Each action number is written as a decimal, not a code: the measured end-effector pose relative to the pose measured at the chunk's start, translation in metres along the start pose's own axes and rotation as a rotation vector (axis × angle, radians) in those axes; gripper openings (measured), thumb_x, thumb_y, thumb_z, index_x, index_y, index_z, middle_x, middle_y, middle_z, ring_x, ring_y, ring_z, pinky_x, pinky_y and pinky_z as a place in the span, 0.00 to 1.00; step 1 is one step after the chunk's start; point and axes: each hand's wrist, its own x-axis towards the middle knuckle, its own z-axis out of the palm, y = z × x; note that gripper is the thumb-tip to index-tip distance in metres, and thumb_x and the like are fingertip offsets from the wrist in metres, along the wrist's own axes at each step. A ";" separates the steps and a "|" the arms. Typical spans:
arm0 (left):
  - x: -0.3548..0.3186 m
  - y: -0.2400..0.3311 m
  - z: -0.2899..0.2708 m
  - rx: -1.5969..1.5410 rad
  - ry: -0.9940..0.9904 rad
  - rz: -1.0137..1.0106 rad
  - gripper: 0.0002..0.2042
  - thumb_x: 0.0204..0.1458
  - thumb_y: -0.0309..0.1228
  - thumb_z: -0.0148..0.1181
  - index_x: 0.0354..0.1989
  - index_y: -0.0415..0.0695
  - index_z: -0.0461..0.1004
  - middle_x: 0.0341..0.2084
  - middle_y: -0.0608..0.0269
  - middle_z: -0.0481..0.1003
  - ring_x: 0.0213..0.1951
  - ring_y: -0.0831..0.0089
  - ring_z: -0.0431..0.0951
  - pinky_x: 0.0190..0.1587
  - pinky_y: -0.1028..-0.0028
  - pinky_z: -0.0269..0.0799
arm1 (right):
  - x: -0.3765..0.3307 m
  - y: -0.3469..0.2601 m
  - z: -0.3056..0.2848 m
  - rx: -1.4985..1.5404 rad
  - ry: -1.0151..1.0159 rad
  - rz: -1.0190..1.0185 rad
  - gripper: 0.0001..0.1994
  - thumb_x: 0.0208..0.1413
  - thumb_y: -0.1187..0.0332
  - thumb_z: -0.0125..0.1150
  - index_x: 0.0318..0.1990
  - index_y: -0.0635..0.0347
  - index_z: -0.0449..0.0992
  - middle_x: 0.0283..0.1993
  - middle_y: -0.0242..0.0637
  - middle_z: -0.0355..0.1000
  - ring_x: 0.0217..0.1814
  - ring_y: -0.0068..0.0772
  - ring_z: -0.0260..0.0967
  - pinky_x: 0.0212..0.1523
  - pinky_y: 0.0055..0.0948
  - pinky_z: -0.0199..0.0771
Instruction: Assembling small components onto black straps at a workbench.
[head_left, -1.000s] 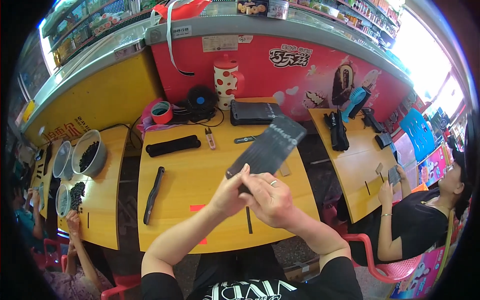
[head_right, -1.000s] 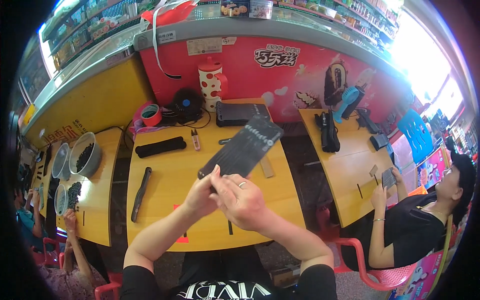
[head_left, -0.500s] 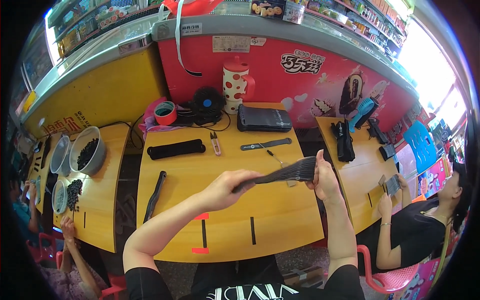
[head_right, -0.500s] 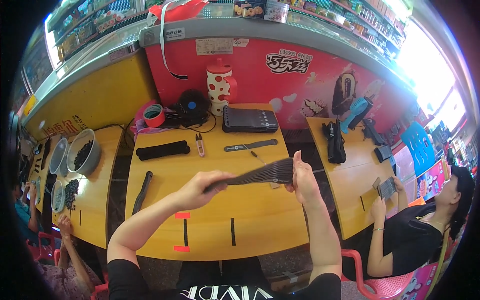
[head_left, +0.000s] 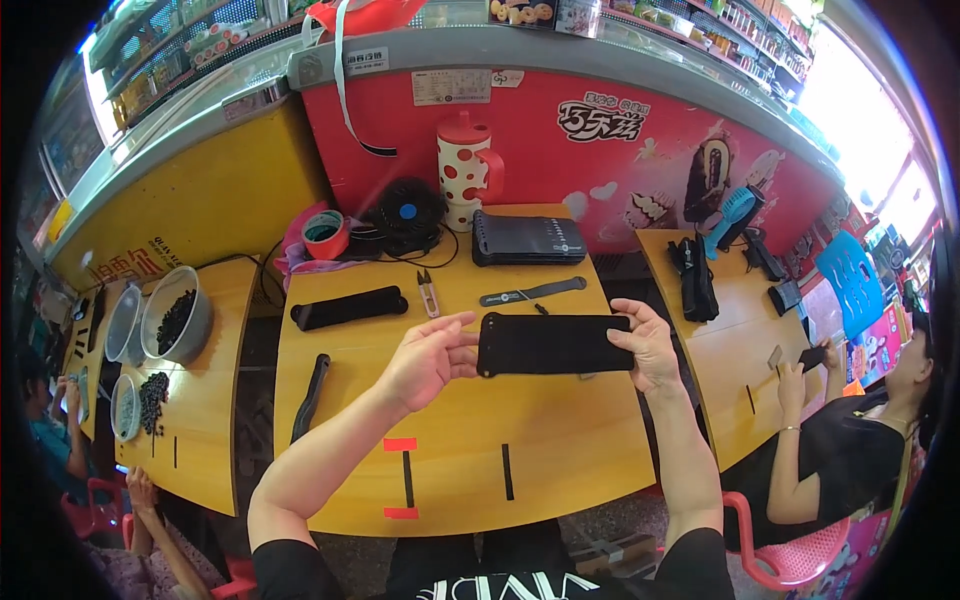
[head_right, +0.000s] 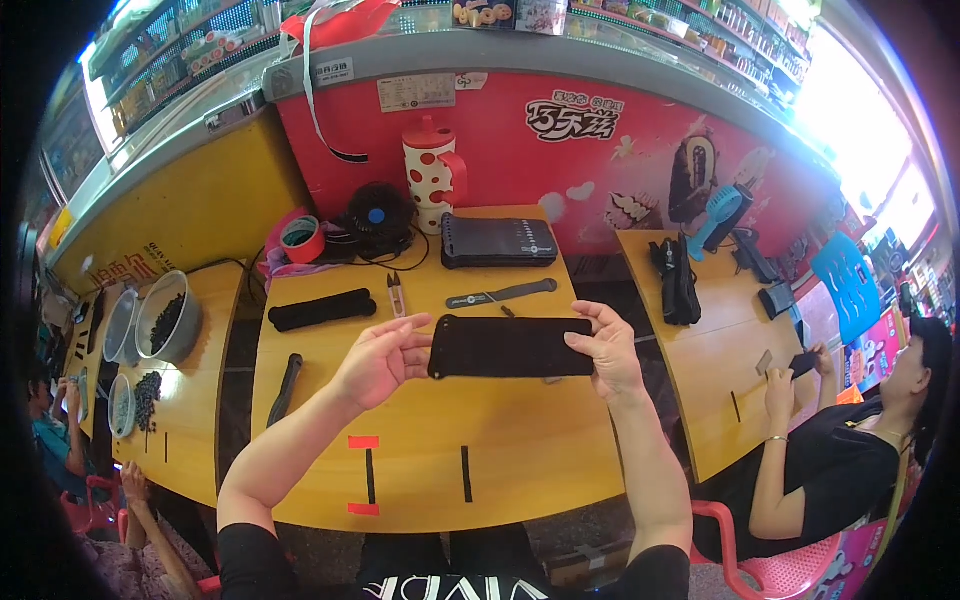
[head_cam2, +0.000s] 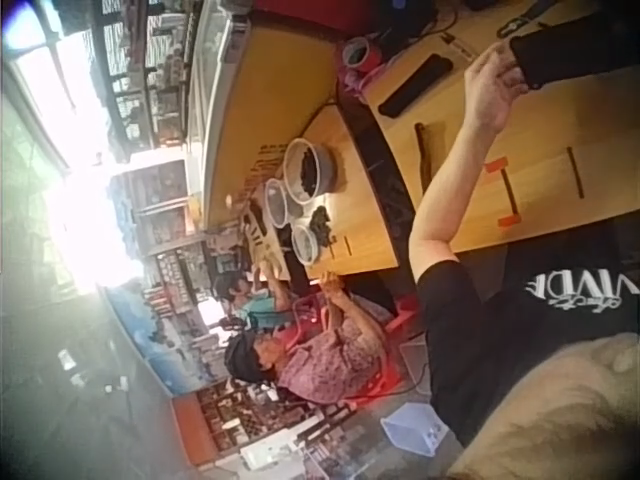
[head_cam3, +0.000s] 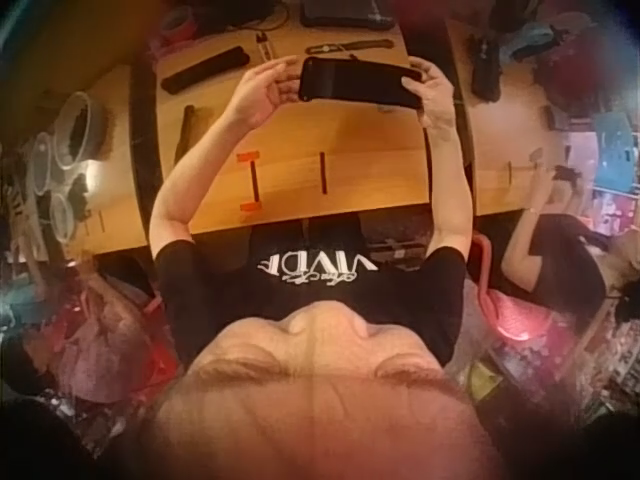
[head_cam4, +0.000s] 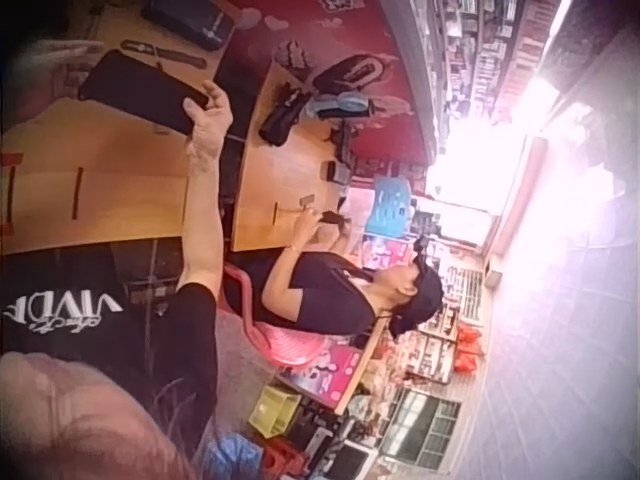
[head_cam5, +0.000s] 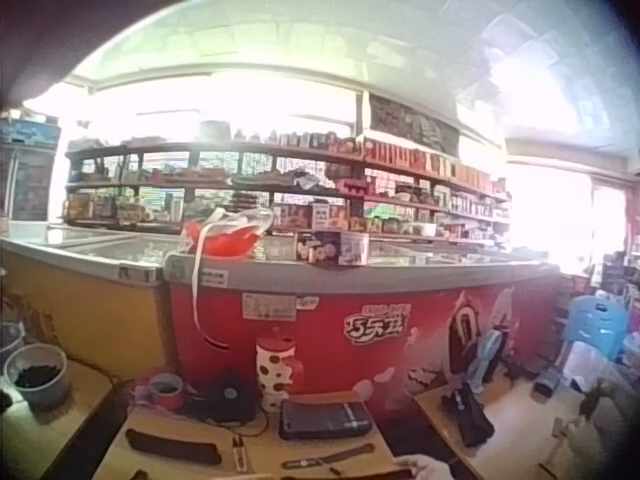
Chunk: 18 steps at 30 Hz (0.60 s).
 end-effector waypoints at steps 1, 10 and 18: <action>0.002 -0.002 0.000 -0.026 0.039 -0.003 0.25 0.58 0.22 0.54 0.64 0.34 0.57 0.41 0.53 0.77 0.35 0.68 0.80 0.37 0.74 0.75 | 0.001 0.001 -0.001 -0.057 0.017 -0.027 0.23 0.48 0.86 0.62 0.53 0.67 0.68 0.49 0.41 0.74 0.49 0.30 0.74 0.51 0.30 0.77; 0.044 -0.013 -0.004 0.408 0.228 0.191 0.21 0.49 0.18 0.62 0.54 0.34 0.69 0.27 0.62 0.78 0.27 0.77 0.78 0.28 0.79 0.72 | 0.020 0.014 -0.003 0.240 0.129 0.201 0.14 0.55 0.80 0.58 0.50 0.66 0.72 0.49 0.38 0.74 0.49 0.31 0.73 0.51 0.30 0.75; 0.120 0.031 -0.013 0.488 0.313 0.093 0.07 0.49 0.25 0.66 0.34 0.38 0.74 0.22 0.64 0.76 0.19 0.75 0.74 0.20 0.75 0.69 | 0.115 0.015 -0.016 -0.107 0.198 -0.041 0.18 0.52 0.80 0.60 0.52 0.71 0.71 0.45 0.42 0.75 0.46 0.32 0.73 0.50 0.30 0.73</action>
